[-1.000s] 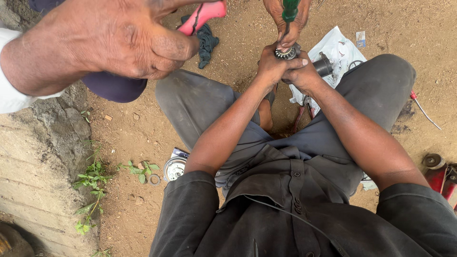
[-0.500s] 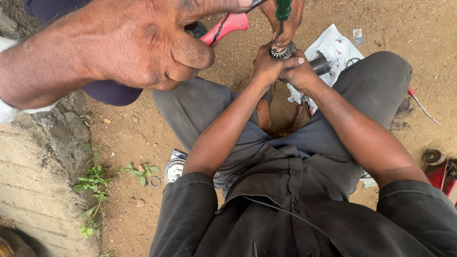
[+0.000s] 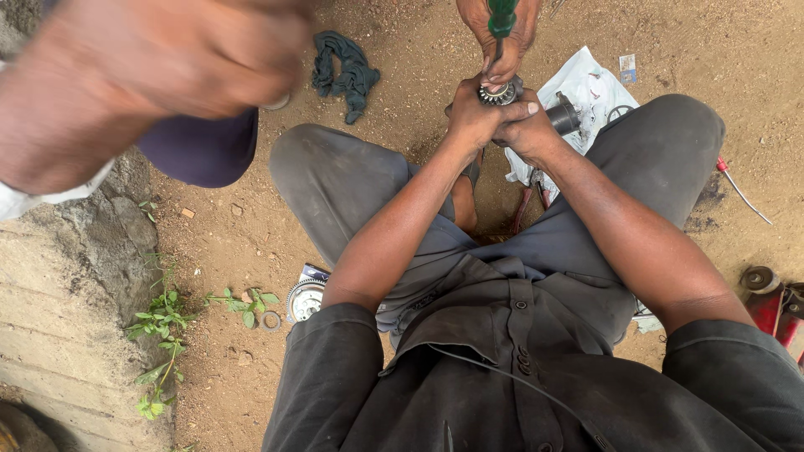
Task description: The person manipulates a motor assembly, using pliers and a screwdriver to adjust internal components while sitting on the ground.
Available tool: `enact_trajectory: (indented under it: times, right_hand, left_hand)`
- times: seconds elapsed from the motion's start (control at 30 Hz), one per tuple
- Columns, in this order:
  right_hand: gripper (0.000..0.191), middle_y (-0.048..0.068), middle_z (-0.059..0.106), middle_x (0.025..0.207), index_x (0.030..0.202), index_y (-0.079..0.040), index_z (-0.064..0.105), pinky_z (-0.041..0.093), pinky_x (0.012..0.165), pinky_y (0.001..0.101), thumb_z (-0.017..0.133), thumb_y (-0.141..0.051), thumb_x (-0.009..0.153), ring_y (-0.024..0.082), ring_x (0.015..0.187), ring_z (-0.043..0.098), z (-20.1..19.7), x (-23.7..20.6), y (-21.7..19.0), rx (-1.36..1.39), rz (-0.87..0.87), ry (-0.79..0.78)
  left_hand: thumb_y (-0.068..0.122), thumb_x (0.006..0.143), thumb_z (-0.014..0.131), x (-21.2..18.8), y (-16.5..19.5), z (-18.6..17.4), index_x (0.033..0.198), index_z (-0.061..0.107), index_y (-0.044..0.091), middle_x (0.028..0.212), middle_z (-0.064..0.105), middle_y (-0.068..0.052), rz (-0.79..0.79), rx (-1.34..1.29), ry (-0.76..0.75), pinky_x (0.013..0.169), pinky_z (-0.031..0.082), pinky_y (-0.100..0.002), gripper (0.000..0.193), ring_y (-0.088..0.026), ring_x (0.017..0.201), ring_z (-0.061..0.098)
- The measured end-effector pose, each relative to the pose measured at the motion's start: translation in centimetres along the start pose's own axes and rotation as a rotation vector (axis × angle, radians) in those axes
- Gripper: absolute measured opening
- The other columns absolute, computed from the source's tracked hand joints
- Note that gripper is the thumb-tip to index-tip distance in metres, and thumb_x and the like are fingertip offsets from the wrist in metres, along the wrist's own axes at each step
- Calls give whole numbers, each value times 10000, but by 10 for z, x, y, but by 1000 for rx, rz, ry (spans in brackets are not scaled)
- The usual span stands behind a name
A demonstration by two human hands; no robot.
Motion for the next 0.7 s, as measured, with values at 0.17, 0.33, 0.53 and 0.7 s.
enact_trajectory:
  times: [0.17, 0.33, 0.53, 0.7]
  right_hand:
    - [343, 61, 678, 1065, 1140, 26, 609, 571, 818, 268, 739, 56, 823, 121, 949, 665, 8, -4, -17, -166, -127, -3]
    - [337, 73, 688, 1077, 1132, 29, 599, 594, 858, 314, 747, 42, 830, 147, 974, 680, 9, 0, -24, -218, -73, -2]
    - [373, 77, 695, 1125, 1181, 15, 592, 603, 949, 324, 761, 20, 849, 161, 1034, 695, 11, -1, -25, -211, -58, -6]
    - [376, 77, 699, 1153, 1194, 20, 603, 591, 960, 315, 770, 10, 857, 158, 1057, 688, 14, -3, -25, -192, -73, -31]
  left_hand:
    - [184, 655, 941, -1, 0, -3, 1006, 693, -35, 913, 774, -155, 51, 30, 66, 794, 628, -378, 482, -254, 842, 782]
    - [197, 652, 930, -3, 12, -4, 1041, 691, -32, 934, 780, -150, 178, -7, 59, 809, 642, -363, 510, -234, 859, 790]
    - [167, 645, 935, -5, 14, -3, 1037, 677, -24, 909, 767, -147, 111, 53, 85, 782, 632, -375, 507, -235, 830, 777]
    - [165, 650, 920, -5, 16, -2, 1003, 704, -27, 893, 778, -143, 87, 17, 48, 781, 635, -368, 456, -232, 816, 782]
Point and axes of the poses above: each hand's wrist, its own x-axis towards the middle knuckle, its own z-axis out of the palm, y = z × x, the point moved 7 cm from there along x, towards the middle knuckle
